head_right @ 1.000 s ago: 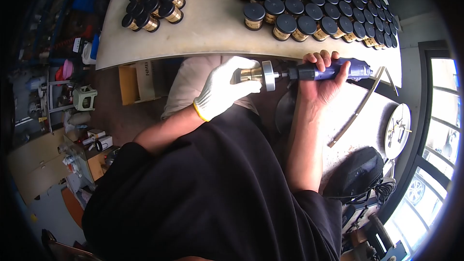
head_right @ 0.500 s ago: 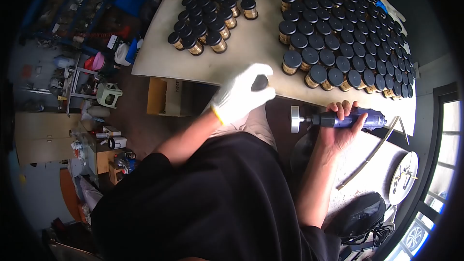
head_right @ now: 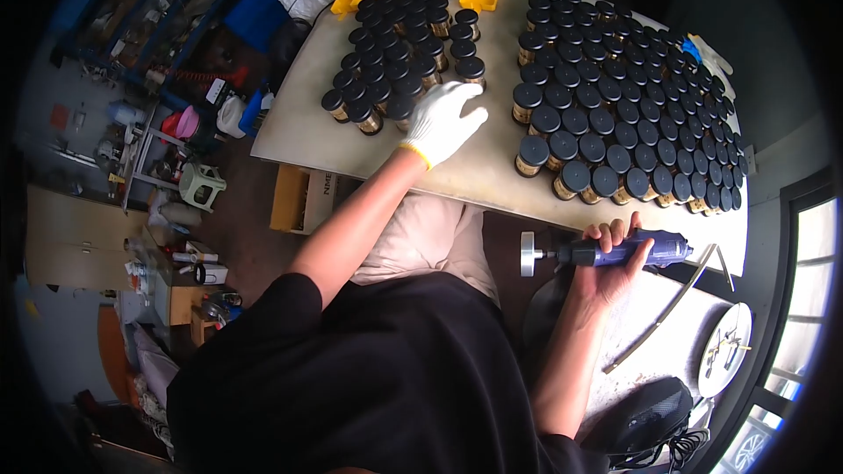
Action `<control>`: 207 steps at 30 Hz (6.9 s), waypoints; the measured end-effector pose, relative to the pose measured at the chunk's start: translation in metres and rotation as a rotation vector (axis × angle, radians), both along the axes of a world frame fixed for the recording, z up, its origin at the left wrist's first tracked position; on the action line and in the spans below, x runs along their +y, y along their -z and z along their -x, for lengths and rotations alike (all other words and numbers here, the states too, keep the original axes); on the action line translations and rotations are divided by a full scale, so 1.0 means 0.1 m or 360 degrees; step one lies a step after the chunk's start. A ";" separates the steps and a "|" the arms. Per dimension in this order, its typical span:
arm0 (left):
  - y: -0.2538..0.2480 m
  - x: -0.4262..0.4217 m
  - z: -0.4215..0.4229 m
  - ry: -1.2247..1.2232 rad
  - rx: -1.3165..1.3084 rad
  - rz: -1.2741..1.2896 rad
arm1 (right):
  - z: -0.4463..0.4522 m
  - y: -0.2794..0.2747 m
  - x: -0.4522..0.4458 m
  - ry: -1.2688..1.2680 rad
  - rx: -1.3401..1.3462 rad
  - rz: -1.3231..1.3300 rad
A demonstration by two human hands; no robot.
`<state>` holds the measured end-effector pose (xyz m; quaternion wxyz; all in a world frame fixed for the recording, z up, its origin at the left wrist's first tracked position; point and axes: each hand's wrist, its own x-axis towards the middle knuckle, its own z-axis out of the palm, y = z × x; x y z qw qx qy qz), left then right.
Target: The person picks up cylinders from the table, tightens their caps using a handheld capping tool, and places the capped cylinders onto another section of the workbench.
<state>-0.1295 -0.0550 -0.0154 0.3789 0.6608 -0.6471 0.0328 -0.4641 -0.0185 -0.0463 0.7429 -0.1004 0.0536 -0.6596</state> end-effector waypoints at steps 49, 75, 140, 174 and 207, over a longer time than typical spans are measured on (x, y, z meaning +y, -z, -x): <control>-0.33 -0.11 0.08 0.0562 0.0965 -0.0160 | 0.05 0.05 -0.05 0.0000 0.0018 -0.0055; -0.17 1.19 0.97 0.1121 0.1013 -0.1060 | 0.04 -0.05 0.00 -0.0007 -0.0326 -0.0195; -0.18 0.10 0.13 -0.0350 0.0027 0.0110 | 0.03 -0.01 0.01 -0.0024 -0.0003 -0.0057; 0.00 1.07 1.10 0.0888 0.0310 -0.0987 | 0.12 0.00 -0.04 -0.0069 -0.0065 -0.0044; 0.20 1.36 1.26 0.0705 0.1504 -0.0600 | 0.10 -0.03 -0.03 -0.0001 -0.0084 -0.0110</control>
